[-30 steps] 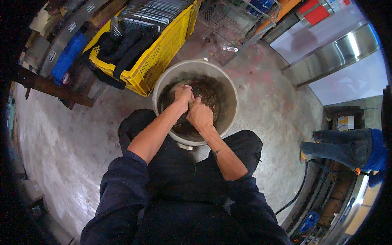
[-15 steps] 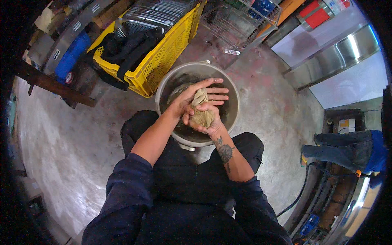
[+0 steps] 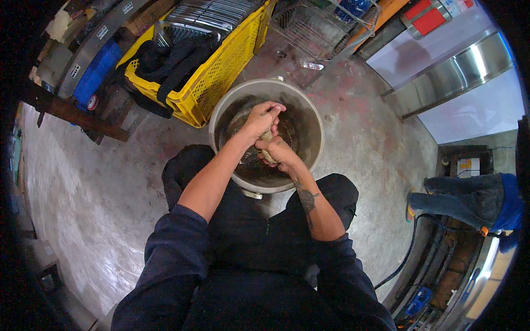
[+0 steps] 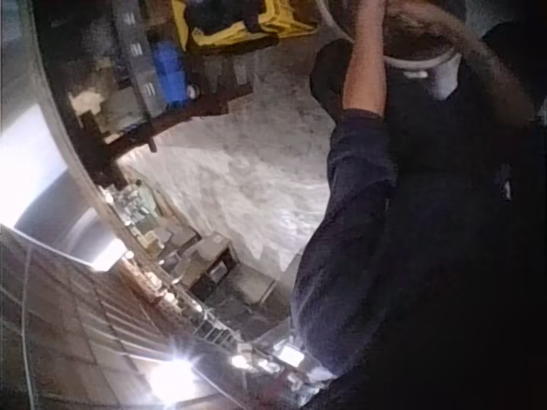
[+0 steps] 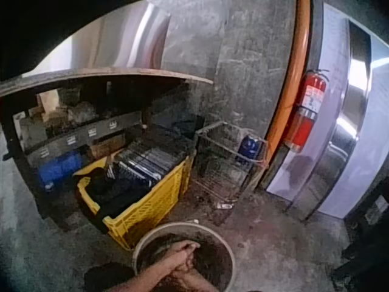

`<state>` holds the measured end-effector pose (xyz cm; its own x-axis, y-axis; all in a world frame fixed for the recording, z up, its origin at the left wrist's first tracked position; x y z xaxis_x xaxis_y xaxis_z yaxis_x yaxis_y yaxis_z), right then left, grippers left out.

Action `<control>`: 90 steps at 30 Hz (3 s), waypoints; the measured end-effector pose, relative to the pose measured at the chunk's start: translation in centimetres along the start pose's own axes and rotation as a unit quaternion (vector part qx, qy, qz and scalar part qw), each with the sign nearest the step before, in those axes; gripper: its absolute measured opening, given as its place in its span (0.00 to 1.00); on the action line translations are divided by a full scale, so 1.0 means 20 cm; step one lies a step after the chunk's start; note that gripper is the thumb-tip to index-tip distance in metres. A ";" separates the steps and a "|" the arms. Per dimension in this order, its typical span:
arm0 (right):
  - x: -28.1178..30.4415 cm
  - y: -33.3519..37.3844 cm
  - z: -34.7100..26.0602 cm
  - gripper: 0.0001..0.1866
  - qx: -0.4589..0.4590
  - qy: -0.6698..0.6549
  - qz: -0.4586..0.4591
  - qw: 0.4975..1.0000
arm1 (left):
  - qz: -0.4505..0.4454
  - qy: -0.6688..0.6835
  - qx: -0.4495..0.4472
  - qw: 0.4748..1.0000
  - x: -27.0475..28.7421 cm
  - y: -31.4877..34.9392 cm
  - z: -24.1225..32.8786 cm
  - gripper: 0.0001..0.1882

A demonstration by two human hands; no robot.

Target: The person applies a sealant to the seams of a stainless steel kitchen hood using a small brush, then wipes the surface with a cloth. The person works methodically along the edges and corners of the hood.

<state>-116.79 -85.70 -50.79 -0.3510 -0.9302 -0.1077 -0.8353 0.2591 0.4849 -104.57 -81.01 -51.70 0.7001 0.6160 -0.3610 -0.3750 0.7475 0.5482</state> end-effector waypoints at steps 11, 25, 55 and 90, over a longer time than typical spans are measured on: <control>-0.10 -0.05 0.07 0.19 0.141 0.459 0.148 0.864 | 0.175 0.161 0.010 0.971 0.05 -0.07 -0.12 0.08; 0.23 -0.04 -0.07 0.09 -0.091 -0.250 -0.119 0.957 | 0.056 -0.028 -0.077 0.995 0.14 -0.07 0.09 0.25; 0.02 -0.09 -0.01 0.19 0.192 0.635 0.048 0.747 | 0.058 -0.692 -0.145 0.705 0.22 0.12 -0.10 0.08; 0.05 -0.05 -0.01 0.17 -0.101 0.124 -0.126 0.979 | 0.008 -0.815 -0.294 0.499 0.19 0.17 -0.03 0.17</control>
<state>-116.29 -86.92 -51.27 -0.0098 -0.9990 -0.0438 -0.7731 -0.0202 0.6339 -103.49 -76.04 -51.67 0.0774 -0.0396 0.9962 -0.1660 0.9848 0.0521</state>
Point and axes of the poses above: each hand's wrist, its own y-axis away from the middle knuckle, its own x-axis out of the back of the hand, z = x × y, the point moved 1 cm from there along -y, towards the middle knuckle, and after that the axes turned 11 degrees about x, right-handed, at the moved point
